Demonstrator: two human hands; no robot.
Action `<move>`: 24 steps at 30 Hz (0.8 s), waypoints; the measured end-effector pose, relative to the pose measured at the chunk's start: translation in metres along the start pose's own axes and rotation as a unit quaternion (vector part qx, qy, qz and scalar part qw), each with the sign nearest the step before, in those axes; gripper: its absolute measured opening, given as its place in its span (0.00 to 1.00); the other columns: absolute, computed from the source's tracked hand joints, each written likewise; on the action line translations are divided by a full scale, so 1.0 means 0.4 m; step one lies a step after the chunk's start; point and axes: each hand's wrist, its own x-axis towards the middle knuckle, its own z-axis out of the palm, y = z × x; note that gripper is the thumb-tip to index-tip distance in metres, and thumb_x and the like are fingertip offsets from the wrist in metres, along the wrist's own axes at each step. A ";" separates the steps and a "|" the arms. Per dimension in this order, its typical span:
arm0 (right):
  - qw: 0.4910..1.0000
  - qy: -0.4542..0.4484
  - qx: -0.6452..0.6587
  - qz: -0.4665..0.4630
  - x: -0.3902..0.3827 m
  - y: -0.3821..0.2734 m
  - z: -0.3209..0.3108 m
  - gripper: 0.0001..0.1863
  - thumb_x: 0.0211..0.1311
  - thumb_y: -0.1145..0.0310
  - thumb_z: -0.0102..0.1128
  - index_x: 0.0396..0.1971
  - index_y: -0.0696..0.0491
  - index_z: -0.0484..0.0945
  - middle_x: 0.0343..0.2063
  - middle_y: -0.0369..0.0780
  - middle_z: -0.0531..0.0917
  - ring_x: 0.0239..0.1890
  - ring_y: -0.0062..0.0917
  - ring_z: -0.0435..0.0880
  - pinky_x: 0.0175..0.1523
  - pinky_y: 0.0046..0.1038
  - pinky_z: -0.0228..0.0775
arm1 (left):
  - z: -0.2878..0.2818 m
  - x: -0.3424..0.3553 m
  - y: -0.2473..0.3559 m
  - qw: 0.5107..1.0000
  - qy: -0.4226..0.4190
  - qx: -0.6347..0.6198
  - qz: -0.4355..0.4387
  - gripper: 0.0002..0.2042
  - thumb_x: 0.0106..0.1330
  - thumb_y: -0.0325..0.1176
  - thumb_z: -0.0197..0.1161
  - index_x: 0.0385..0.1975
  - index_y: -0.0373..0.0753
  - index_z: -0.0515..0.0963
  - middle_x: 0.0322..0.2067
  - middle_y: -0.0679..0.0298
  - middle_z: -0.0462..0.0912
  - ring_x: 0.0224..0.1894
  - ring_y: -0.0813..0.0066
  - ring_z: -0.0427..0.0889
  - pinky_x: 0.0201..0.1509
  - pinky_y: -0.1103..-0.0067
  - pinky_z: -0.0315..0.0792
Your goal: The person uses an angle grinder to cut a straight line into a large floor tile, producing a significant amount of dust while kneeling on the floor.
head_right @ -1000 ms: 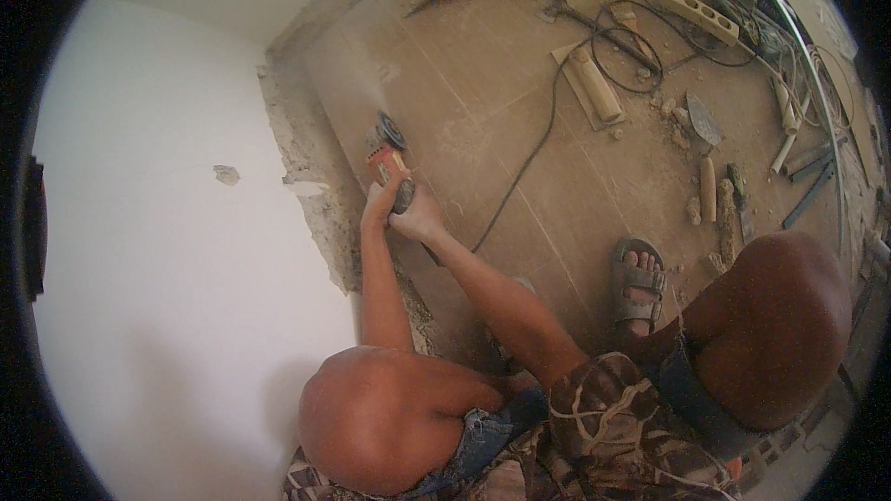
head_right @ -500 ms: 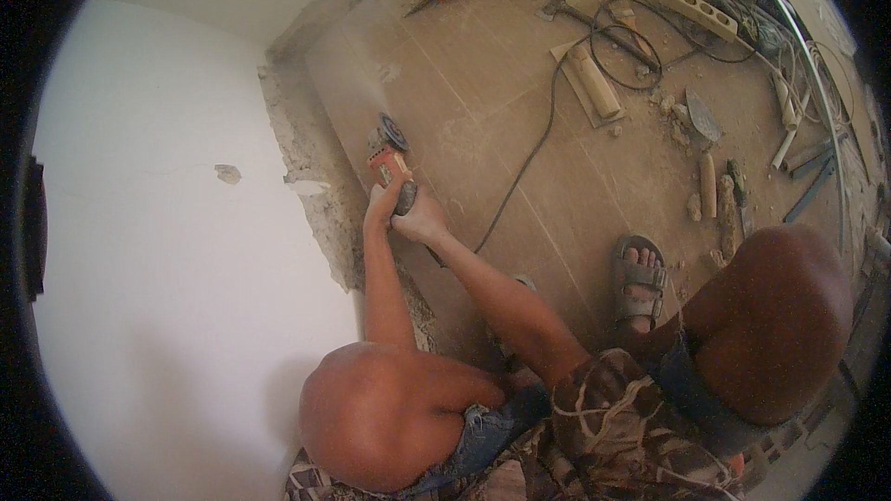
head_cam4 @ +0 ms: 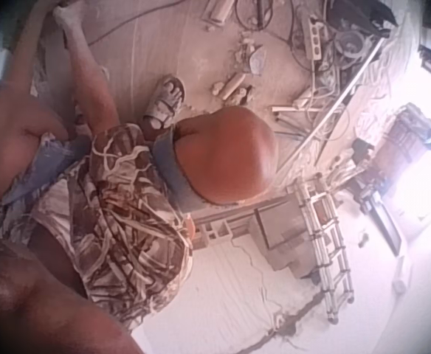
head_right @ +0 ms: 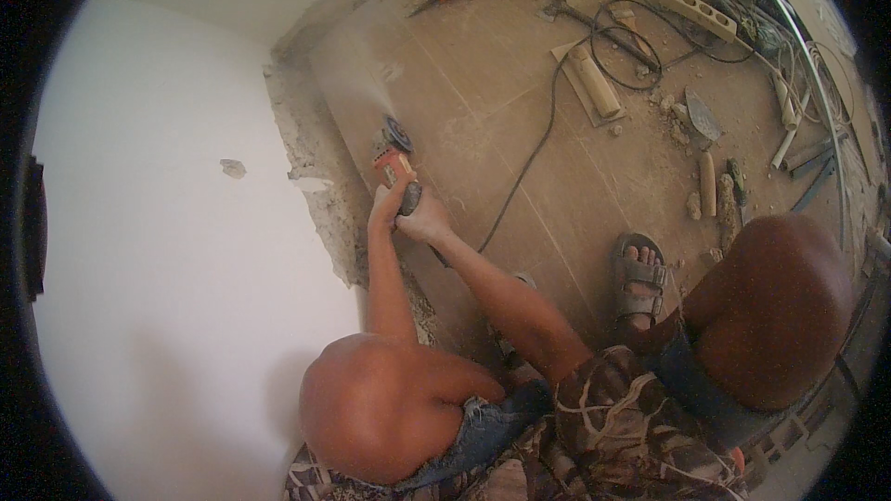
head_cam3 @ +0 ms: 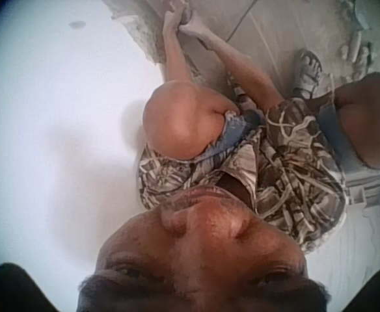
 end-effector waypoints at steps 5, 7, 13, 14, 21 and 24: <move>1.000 0.009 0.006 -0.029 -0.019 -0.016 -0.010 0.42 0.40 0.51 0.69 0.53 0.63 0.66 0.46 0.56 0.79 0.51 0.47 0.80 0.54 0.39 0.71 | -0.008 0.000 -0.007 1.000 -0.013 0.006 0.022 0.27 0.52 0.48 0.70 0.42 0.30 0.77 0.33 0.63 0.81 0.32 0.74 0.80 0.37 0.75 0.73; 1.000 0.010 -0.001 -0.014 -0.018 -0.012 -0.011 0.43 0.39 0.51 0.69 0.53 0.63 0.66 0.46 0.56 0.79 0.51 0.46 0.80 0.54 0.38 0.71 | -0.004 0.001 -0.008 0.999 -0.022 0.010 0.027 0.30 0.52 0.50 0.70 0.44 0.28 0.77 0.35 0.61 0.81 0.34 0.72 0.80 0.38 0.74 0.73; 1.000 0.008 -0.004 -0.016 -0.018 -0.005 -0.013 0.42 0.39 0.51 0.69 0.52 0.64 0.66 0.45 0.56 0.80 0.51 0.46 0.80 0.54 0.38 0.71 | 0.001 0.004 -0.014 1.000 -0.011 -0.002 0.021 0.22 0.52 0.44 0.71 0.40 0.33 0.79 0.32 0.66 0.81 0.32 0.76 0.79 0.36 0.76 0.73; 1.000 0.009 0.000 -0.025 -0.020 -0.002 -0.015 0.42 0.39 0.51 0.69 0.52 0.64 0.67 0.45 0.56 0.80 0.51 0.47 0.80 0.54 0.39 0.71 | 0.001 0.002 -0.018 1.000 -0.009 -0.006 0.021 0.22 0.52 0.44 0.71 0.40 0.33 0.79 0.32 0.66 0.81 0.32 0.76 0.79 0.37 0.76 0.73; 1.000 0.010 -0.009 -0.021 -0.025 0.016 -0.006 0.43 0.39 0.50 0.70 0.52 0.63 0.66 0.45 0.56 0.80 0.51 0.47 0.80 0.54 0.39 0.71 | 0.000 0.007 -0.041 1.000 -0.009 -0.006 0.014 0.21 0.52 0.44 0.71 0.38 0.33 0.80 0.31 0.65 0.81 0.31 0.76 0.80 0.36 0.75 0.73; 1.000 0.004 -0.014 -0.005 -0.030 0.018 -0.009 0.44 0.39 0.50 0.70 0.53 0.63 0.64 0.45 0.55 0.80 0.50 0.46 0.80 0.54 0.39 0.71 | 0.007 -0.003 -0.044 1.000 -0.008 -0.009 0.020 0.20 0.52 0.44 0.71 0.37 0.33 0.80 0.30 0.65 0.81 0.30 0.77 0.80 0.35 0.76 0.72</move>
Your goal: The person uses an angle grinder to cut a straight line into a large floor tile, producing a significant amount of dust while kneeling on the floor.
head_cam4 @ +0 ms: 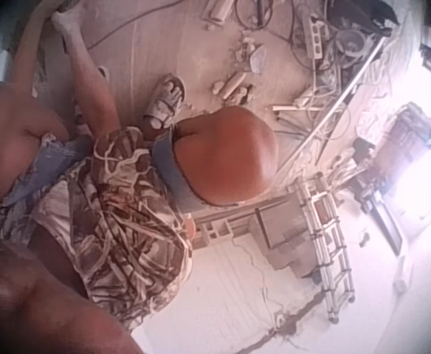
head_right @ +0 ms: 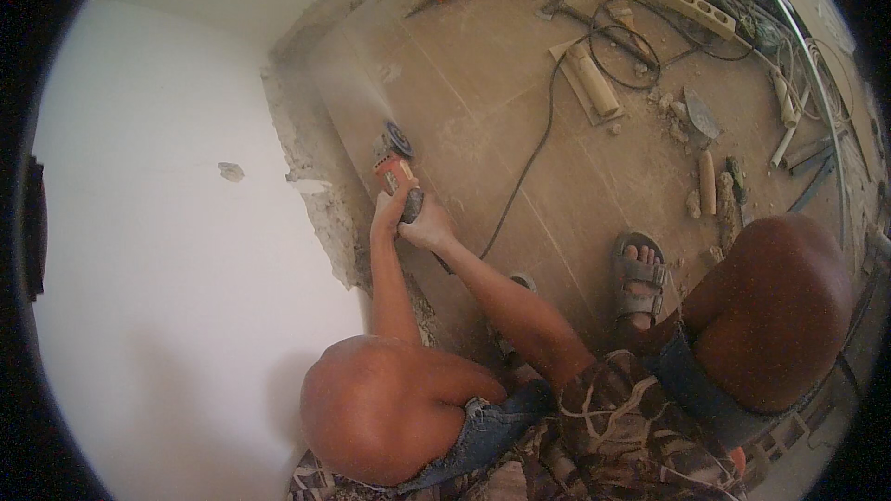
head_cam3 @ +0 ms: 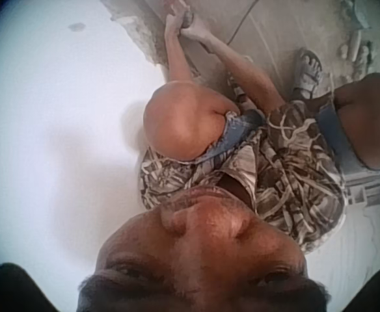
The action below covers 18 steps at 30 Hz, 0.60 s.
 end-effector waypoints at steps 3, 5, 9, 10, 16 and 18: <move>1.000 -0.022 0.006 0.004 -0.017 -0.017 -0.022 0.44 0.39 0.51 0.70 0.54 0.63 0.64 0.46 0.55 0.79 0.50 0.46 0.80 0.54 0.39 0.71 | 0.005 -0.008 0.000 1.000 0.002 -0.017 -0.007 0.20 0.52 0.44 0.71 0.37 0.33 0.80 0.30 0.66 0.81 0.30 0.78 0.79 0.34 0.77 0.72; 0.999 -0.032 0.009 0.002 -0.024 -0.031 -0.026 0.44 0.38 0.51 0.70 0.54 0.62 0.64 0.46 0.55 0.79 0.50 0.46 0.80 0.54 0.39 0.71 | -0.003 -0.003 -0.007 1.000 0.004 -0.023 -0.002 0.20 0.52 0.44 0.71 0.36 0.33 0.80 0.29 0.66 0.81 0.29 0.78 0.79 0.34 0.77 0.72; 1.000 -0.018 0.007 0.003 -0.015 -0.013 -0.014 0.44 0.38 0.51 0.71 0.53 0.62 0.65 0.46 0.55 0.79 0.51 0.46 0.79 0.55 0.39 0.70 | -0.001 0.002 -0.012 1.000 -0.002 -0.018 -0.003 0.21 0.52 0.45 0.71 0.37 0.33 0.80 0.29 0.66 0.81 0.29 0.78 0.79 0.34 0.77 0.72; 1.000 -0.014 0.006 0.005 -0.010 -0.003 -0.009 0.44 0.38 0.51 0.71 0.53 0.62 0.65 0.46 0.55 0.79 0.51 0.47 0.79 0.55 0.39 0.70 | 0.001 0.001 -0.011 1.000 -0.004 -0.015 -0.007 0.21 0.52 0.45 0.71 0.37 0.33 0.80 0.30 0.66 0.81 0.29 0.78 0.79 0.34 0.77 0.72; 1.000 -0.007 -0.004 -0.006 -0.006 0.015 0.005 0.45 0.37 0.51 0.71 0.53 0.63 0.64 0.47 0.56 0.78 0.52 0.47 0.79 0.56 0.39 0.70 | -0.004 0.003 -0.022 1.000 -0.003 -0.004 -0.010 0.22 0.51 0.45 0.71 0.38 0.32 0.79 0.32 0.64 0.81 0.31 0.76 0.80 0.36 0.76 0.72; 1.000 -0.004 -0.005 -0.006 -0.008 0.017 0.007 0.45 0.37 0.51 0.71 0.54 0.63 0.64 0.46 0.56 0.79 0.52 0.47 0.79 0.55 0.39 0.70 | -0.002 0.001 -0.030 1.000 -0.002 -0.019 0.002 0.22 0.52 0.45 0.71 0.39 0.33 0.79 0.32 0.64 0.81 0.32 0.76 0.80 0.37 0.76 0.72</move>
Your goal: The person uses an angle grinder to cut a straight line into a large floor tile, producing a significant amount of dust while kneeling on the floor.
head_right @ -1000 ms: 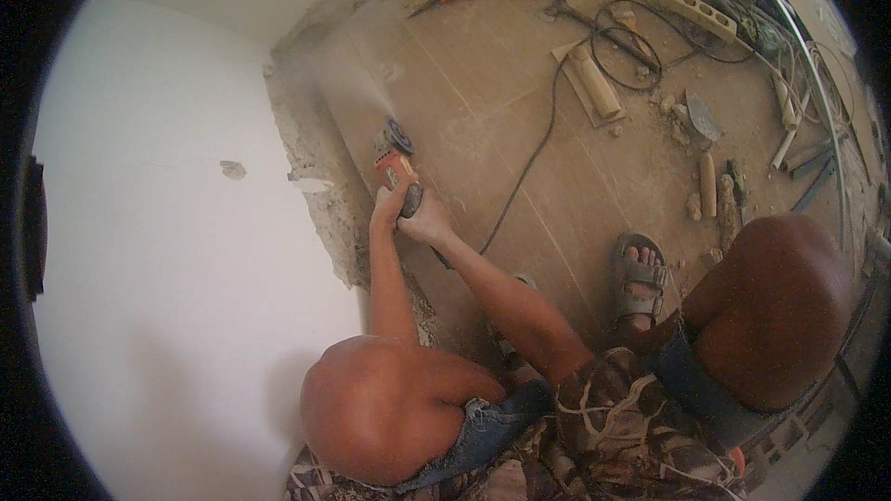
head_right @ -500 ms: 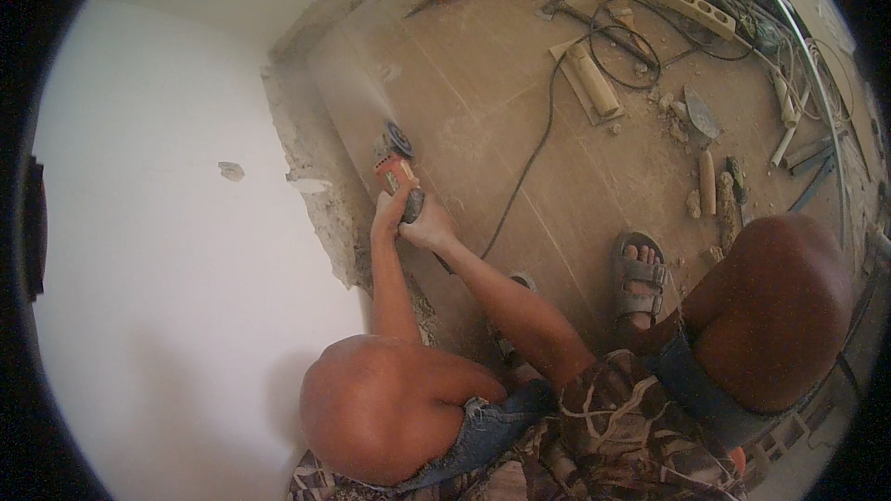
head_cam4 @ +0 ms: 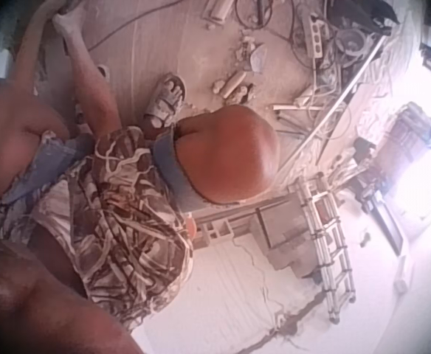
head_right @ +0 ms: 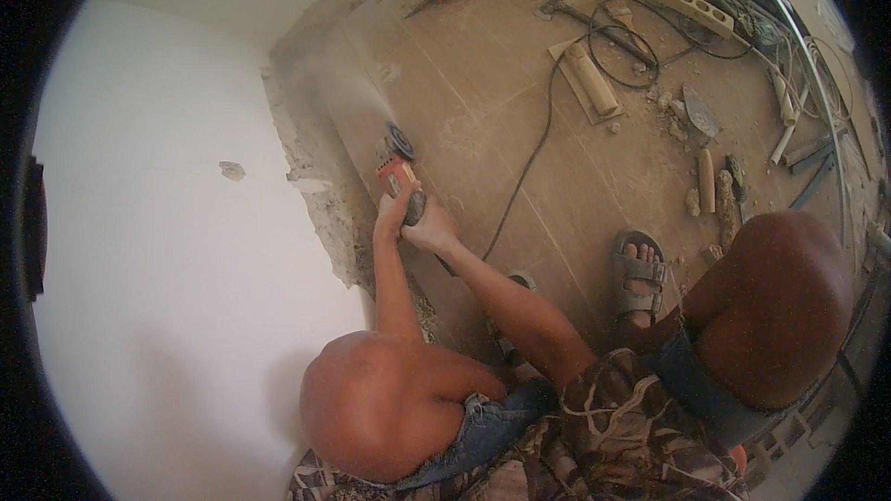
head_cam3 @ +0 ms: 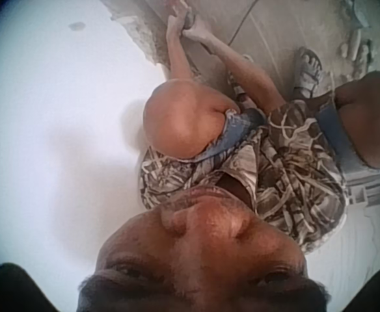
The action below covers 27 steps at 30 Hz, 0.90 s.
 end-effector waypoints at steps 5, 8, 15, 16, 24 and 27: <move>1.000 -0.001 -0.012 0.004 0.006 0.025 0.009 0.46 0.37 0.50 0.71 0.54 0.63 0.63 0.45 0.56 0.79 0.50 0.48 0.79 0.54 0.40 0.71 | 0.005 -0.012 -0.005 1.000 -0.004 0.006 -0.003 0.22 0.52 0.44 0.71 0.40 0.35 0.78 0.31 0.65 0.81 0.32 0.76 0.79 0.37 0.76 0.72; 1.000 0.003 -0.006 0.005 -0.001 0.024 0.011 0.46 0.37 0.50 0.71 0.54 0.62 0.63 0.44 0.56 0.80 0.50 0.49 0.80 0.54 0.40 0.71 | 0.005 -0.020 -0.004 1.000 -0.005 0.005 0.003 0.20 0.52 0.43 0.71 0.40 0.36 0.78 0.31 0.66 0.80 0.32 0.76 0.79 0.36 0.76 0.72; 1.000 0.004 -0.004 0.007 -0.015 0.031 0.007 0.47 0.37 0.50 0.71 0.55 0.62 0.62 0.45 0.56 0.79 0.50 0.49 0.79 0.54 0.40 0.71 | 0.018 -0.053 0.016 1.000 -0.002 0.001 -0.007 0.19 0.53 0.42 0.70 0.39 0.35 0.78 0.29 0.67 0.80 0.29 0.77 0.79 0.34 0.77 0.72; 1.000 0.004 -0.002 0.006 -0.018 0.033 0.004 0.47 0.37 0.50 0.71 0.55 0.62 0.62 0.45 0.56 0.79 0.50 0.48 0.79 0.54 0.40 0.71 | 0.019 -0.054 0.012 1.000 -0.005 0.003 -0.005 0.19 0.53 0.42 0.70 0.39 0.35 0.78 0.29 0.67 0.80 0.29 0.77 0.79 0.34 0.77 0.72; 1.000 -0.003 -0.005 0.016 -0.036 0.035 -0.002 0.46 0.37 0.50 0.70 0.55 0.62 0.63 0.45 0.56 0.79 0.50 0.48 0.80 0.54 0.40 0.71 | 0.019 -0.060 -0.005 1.000 -0.004 0.009 0.002 0.19 0.54 0.42 0.71 0.39 0.35 0.78 0.30 0.67 0.80 0.30 0.78 0.79 0.35 0.77 0.72; 1.000 0.003 -0.003 0.010 -0.043 0.037 -0.002 0.46 0.37 0.51 0.70 0.55 0.62 0.63 0.45 0.56 0.79 0.50 0.47 0.80 0.54 0.40 0.70 | 0.023 -0.061 -0.014 1.000 0.001 0.000 0.021 0.19 0.54 0.42 0.71 0.40 0.36 0.78 0.31 0.67 0.80 0.31 0.78 0.79 0.35 0.77 0.72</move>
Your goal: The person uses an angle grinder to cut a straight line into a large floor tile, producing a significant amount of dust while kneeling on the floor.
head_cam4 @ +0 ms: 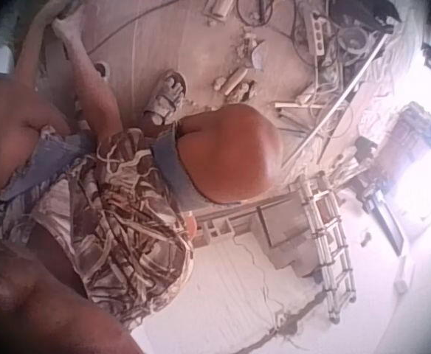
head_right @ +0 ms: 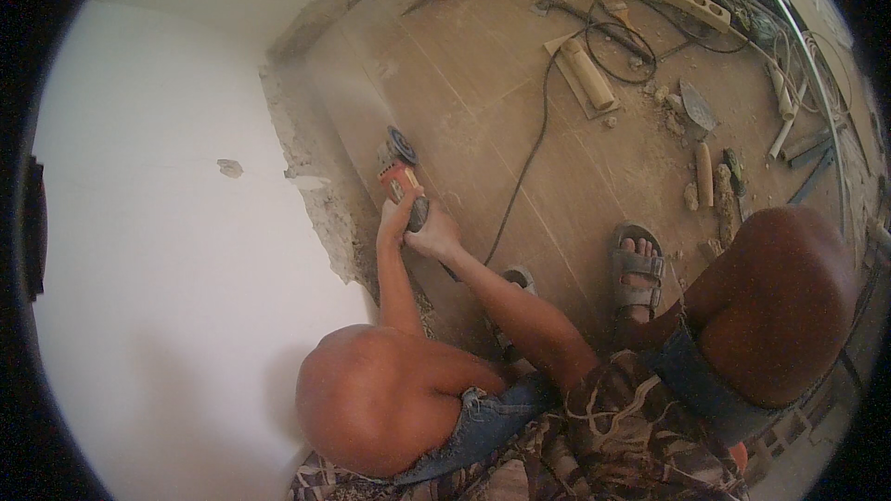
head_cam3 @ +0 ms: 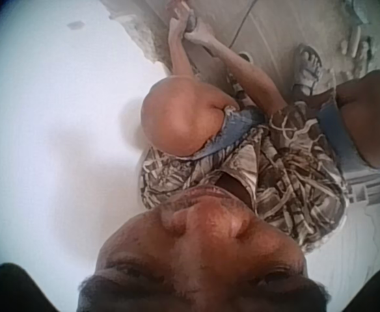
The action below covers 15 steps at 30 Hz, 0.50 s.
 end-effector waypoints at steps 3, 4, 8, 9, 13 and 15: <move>1.000 -0.003 0.001 0.004 -0.006 -0.001 -0.001 0.46 0.38 0.51 0.70 0.55 0.62 0.63 0.45 0.55 0.79 0.50 0.47 0.80 0.54 0.40 0.71 | -0.001 -0.004 -0.006 1.000 -0.015 -0.008 -0.005 0.19 0.54 0.42 0.71 0.40 0.36 0.78 0.31 0.67 0.80 0.31 0.78 0.79 0.36 0.77 0.73; 1.000 -0.005 0.001 0.007 -0.008 0.000 -0.002 0.46 0.38 0.51 0.70 0.55 0.62 0.63 0.45 0.55 0.80 0.50 0.48 0.80 0.54 0.40 0.71 | 0.001 -0.009 -0.003 1.000 -0.015 -0.006 -0.010 0.19 0.54 0.42 0.71 0.40 0.36 0.78 0.31 0.67 0.80 0.31 0.78 0.79 0.36 0.77 0.73; 1.000 0.006 0.003 0.001 -0.015 0.008 0.002 0.45 0.38 0.51 0.69 0.55 0.62 0.63 0.44 0.55 0.80 0.49 0.48 0.80 0.53 0.40 0.72 | 0.002 -0.018 -0.001 0.999 -0.016 -0.001 -0.030 0.20 0.54 0.42 0.71 0.41 0.35 0.78 0.32 0.67 0.81 0.32 0.78 0.80 0.36 0.77 0.73; 1.000 0.011 0.003 -0.005 -0.016 0.011 0.005 0.45 0.38 0.51 0.69 0.55 0.62 0.63 0.43 0.56 0.80 0.48 0.48 0.80 0.52 0.40 0.72 | 0.001 -0.018 -0.003 0.999 -0.017 -0.001 -0.035 0.20 0.54 0.42 0.71 0.41 0.35 0.78 0.32 0.67 0.81 0.32 0.78 0.80 0.36 0.77 0.73; 1.000 0.001 0.003 0.013 -0.018 0.016 0.006 0.44 0.39 0.51 0.70 0.54 0.62 0.64 0.43 0.56 0.80 0.48 0.48 0.81 0.52 0.40 0.72 | 0.003 -0.025 -0.006 1.000 -0.011 0.005 -0.016 0.21 0.53 0.42 0.71 0.42 0.35 0.77 0.32 0.66 0.81 0.32 0.78 0.80 0.36 0.77 0.73; 1.000 0.006 0.006 0.012 -0.017 0.018 0.009 0.43 0.39 0.51 0.70 0.53 0.62 0.64 0.43 0.56 0.80 0.48 0.48 0.81 0.52 0.40 0.72 | 0.003 -0.027 -0.006 1.000 -0.012 0.013 -0.022 0.21 0.53 0.42 0.71 0.42 0.35 0.77 0.32 0.66 0.81 0.32 0.78 0.80 0.36 0.77 0.73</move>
